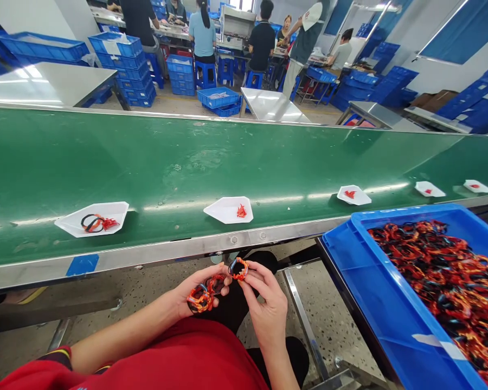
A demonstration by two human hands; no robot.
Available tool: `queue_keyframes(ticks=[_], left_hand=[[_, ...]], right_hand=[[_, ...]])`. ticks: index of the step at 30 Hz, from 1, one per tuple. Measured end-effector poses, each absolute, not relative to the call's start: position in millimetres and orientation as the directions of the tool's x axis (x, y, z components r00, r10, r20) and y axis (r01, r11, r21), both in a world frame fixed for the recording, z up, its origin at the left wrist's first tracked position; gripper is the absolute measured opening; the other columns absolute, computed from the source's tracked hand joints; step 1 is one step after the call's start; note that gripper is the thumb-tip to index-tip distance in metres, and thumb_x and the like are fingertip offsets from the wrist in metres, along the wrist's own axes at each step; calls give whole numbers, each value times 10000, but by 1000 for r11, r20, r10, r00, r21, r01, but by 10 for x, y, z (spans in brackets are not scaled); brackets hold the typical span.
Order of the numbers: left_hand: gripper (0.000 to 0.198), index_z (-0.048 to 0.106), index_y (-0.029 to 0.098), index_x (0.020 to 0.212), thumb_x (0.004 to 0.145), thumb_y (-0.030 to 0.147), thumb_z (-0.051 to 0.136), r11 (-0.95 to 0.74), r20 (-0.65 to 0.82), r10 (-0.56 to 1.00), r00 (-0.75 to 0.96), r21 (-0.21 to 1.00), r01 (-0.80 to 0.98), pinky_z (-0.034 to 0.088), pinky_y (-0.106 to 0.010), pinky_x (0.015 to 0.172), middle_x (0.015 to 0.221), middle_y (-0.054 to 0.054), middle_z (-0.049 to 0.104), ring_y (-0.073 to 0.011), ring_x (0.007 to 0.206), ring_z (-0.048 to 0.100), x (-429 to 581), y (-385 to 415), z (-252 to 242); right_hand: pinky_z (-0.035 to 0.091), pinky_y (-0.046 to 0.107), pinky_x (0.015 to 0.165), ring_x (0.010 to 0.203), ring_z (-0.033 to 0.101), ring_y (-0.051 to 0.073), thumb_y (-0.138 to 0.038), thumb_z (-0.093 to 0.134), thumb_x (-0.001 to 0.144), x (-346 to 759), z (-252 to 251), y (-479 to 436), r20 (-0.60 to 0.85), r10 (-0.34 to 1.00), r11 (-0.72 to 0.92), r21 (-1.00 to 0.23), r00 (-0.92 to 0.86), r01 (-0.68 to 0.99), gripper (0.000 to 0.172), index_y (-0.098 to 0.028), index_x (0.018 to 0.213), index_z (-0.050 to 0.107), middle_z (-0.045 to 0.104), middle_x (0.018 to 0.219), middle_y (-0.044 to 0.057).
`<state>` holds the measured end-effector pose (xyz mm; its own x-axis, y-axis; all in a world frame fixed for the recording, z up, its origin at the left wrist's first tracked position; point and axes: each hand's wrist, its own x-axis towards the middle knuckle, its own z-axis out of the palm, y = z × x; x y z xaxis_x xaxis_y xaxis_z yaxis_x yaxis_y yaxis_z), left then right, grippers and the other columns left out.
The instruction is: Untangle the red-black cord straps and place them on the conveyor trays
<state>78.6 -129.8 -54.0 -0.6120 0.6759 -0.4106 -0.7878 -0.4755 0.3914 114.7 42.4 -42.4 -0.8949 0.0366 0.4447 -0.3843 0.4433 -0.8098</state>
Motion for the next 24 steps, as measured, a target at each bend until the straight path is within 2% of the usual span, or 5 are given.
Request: queue_keyframes(ticks=[4,10,13,19,24], left_hand=[[247,629,119,827,842,352,551,-468,-415,685,-598,378,-799,502,-163,434,726,-5,541,-78,603,560,788,-1281,-540],[258,639,114,849,828,362,572,-469,-425,675,-603,384,-795,498,-170,442,721,-11,553,-84,604,562,784,-1288,-555],[263,640,110,838,807,368,600,-479,-420,673,-609,379,-792,499,-176,447,736,-15,553,-88,607,564,773,-1299,-566],[251,617,131,828,799,380,599,-524,-399,693,-601,295,-799,477,-174,433,732,-10,537,-95,590,559,750,-1312,-586],[240,598,125,811,810,365,580,-571,-386,679,-624,257,-780,460,-172,433,708,-10,536,-95,580,551,740,-1365,-548]], right_hand=[[563,307,860,972,633,167,-41,591,802,1145,-414,385,629,-51,576,-616,-776,-537,337,-244,1060,668,594,1151,71],[557,298,865,994,622,162,0,571,798,1144,-461,342,690,-85,608,-536,-719,-586,423,-252,1132,635,577,1179,72],[553,312,844,975,621,164,-36,576,810,1106,-447,353,690,-102,631,-513,-717,-583,387,-256,1123,639,586,1178,69],[503,357,765,807,587,165,-195,607,827,547,-115,129,671,-190,733,-389,-716,-559,176,-271,959,694,644,1110,41],[472,392,845,954,566,216,-264,602,831,61,218,-196,567,-309,722,-383,-764,-576,161,-254,960,696,644,1124,38]])
